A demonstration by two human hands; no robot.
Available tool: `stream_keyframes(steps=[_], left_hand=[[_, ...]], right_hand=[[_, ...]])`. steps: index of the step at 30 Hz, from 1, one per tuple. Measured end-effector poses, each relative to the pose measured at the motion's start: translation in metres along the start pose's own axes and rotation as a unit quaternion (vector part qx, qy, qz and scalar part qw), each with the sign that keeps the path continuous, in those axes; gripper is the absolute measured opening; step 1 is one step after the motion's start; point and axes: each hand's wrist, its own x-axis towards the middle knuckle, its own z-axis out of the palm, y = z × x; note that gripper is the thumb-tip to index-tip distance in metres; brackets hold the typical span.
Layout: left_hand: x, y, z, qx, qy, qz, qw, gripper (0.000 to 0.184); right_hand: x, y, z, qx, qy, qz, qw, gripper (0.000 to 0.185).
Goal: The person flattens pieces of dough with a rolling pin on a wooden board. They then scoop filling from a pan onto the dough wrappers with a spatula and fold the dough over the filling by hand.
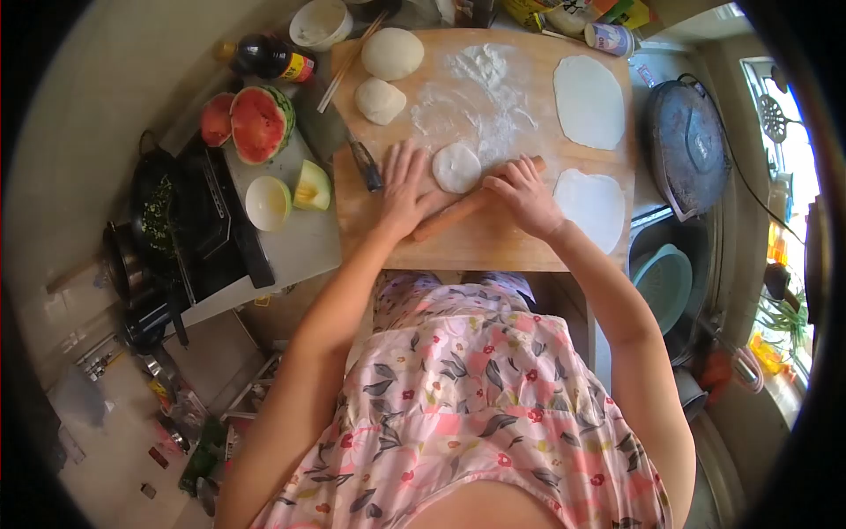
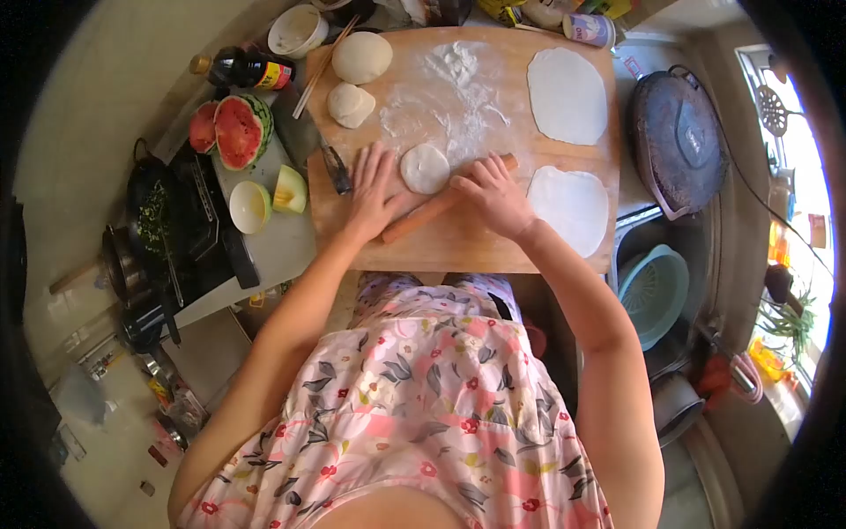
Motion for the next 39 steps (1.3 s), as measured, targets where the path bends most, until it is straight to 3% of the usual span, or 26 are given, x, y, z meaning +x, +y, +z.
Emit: stream_keyframes(steps=[3, 7, 8, 10, 14, 16, 17, 20, 22, 26, 29, 30, 33, 35, 36, 37, 39], left_hand=[[-0.008, -0.002, -0.017, -0.09, -0.009, -0.012, 0.996, 0.073], [0.016, 0.041, -0.007, -0.122, 0.025, -0.064, 0.99, 0.06], [0.026, 0.053, -0.003, -0.085, 0.061, -0.012, 0.994, 0.051], [0.04, 0.068, 0.001, -0.092, 0.04, -0.063, 0.993, 0.047], [0.053, 0.06, -0.004, -0.143, -0.083, -0.202, 0.965, 0.03], [0.049, 0.059, -0.001, -0.086, -0.031, -0.16, 0.983, 0.024], [0.046, 0.06, 0.001, -0.058, -0.006, -0.138, 0.989, 0.023], [0.065, 0.066, -0.012, -0.045, -0.06, -0.183, 0.98, 0.026], [0.064, 0.061, -0.014, -0.067, -0.061, -0.16, 0.983, 0.025], [0.051, 0.047, -0.01, -0.218, -0.024, -0.248, 0.944, 0.022], [0.035, 0.041, 0.007, -0.26, -0.116, -0.209, 0.935, 0.024], [0.037, 0.052, 0.002, -0.156, -0.137, -0.172, 0.963, 0.035], [0.061, 0.066, 0.003, -0.034, -0.015, -0.135, 0.99, 0.023], [0.07, 0.057, 0.009, -0.092, -0.053, -0.144, 0.984, 0.022], [0.072, 0.052, 0.009, -0.118, -0.067, -0.15, 0.979, 0.023], [0.067, 0.052, 0.009, -0.147, -0.058, -0.151, 0.976, 0.023], [0.056, 0.05, 0.028, -0.275, 0.022, -0.223, 0.935, 0.018]], right_hand=[[0.005, -0.003, -0.004, 0.033, -0.01, 0.006, 0.999, 0.042], [-0.002, 0.003, -0.005, 0.052, -0.011, 0.004, 0.999, 0.04], [-0.003, 0.002, -0.008, 0.049, -0.01, 0.01, 0.999, 0.039], [-0.002, -0.004, -0.012, 0.047, -0.008, 0.022, 0.999, 0.036], [-0.002, 0.001, 0.021, -0.099, 0.046, 0.157, 0.982, 0.032], [0.036, -0.002, 0.021, -0.133, 0.045, 0.208, 0.968, 0.032], [0.056, 0.001, 0.023, -0.142, 0.095, 0.204, 0.964, 0.036], [0.114, 0.009, 0.027, -0.129, 0.171, 0.212, 0.954, 0.048], [0.091, -0.001, 0.024, -0.126, 0.138, 0.207, 0.96, 0.051], [-0.023, -0.005, 0.024, -0.129, 0.015, 0.224, 0.966, 0.057], [-0.012, -0.007, 0.022, -0.116, 0.045, 0.206, 0.971, 0.057], [0.023, -0.009, 0.015, -0.17, 0.03, 0.206, 0.963, 0.052], [0.091, 0.006, 0.027, -0.142, 0.101, 0.208, 0.963, 0.05], [0.109, 0.008, 0.029, -0.134, 0.134, 0.197, 0.962, 0.048], [0.089, 0.003, 0.027, -0.144, 0.098, 0.204, 0.963, 0.049], [0.053, 0.003, 0.022, -0.257, 0.073, 0.117, 0.956, 0.052], [-0.002, -0.009, 0.009, -0.132, -0.037, 0.202, 0.97, 0.053]])
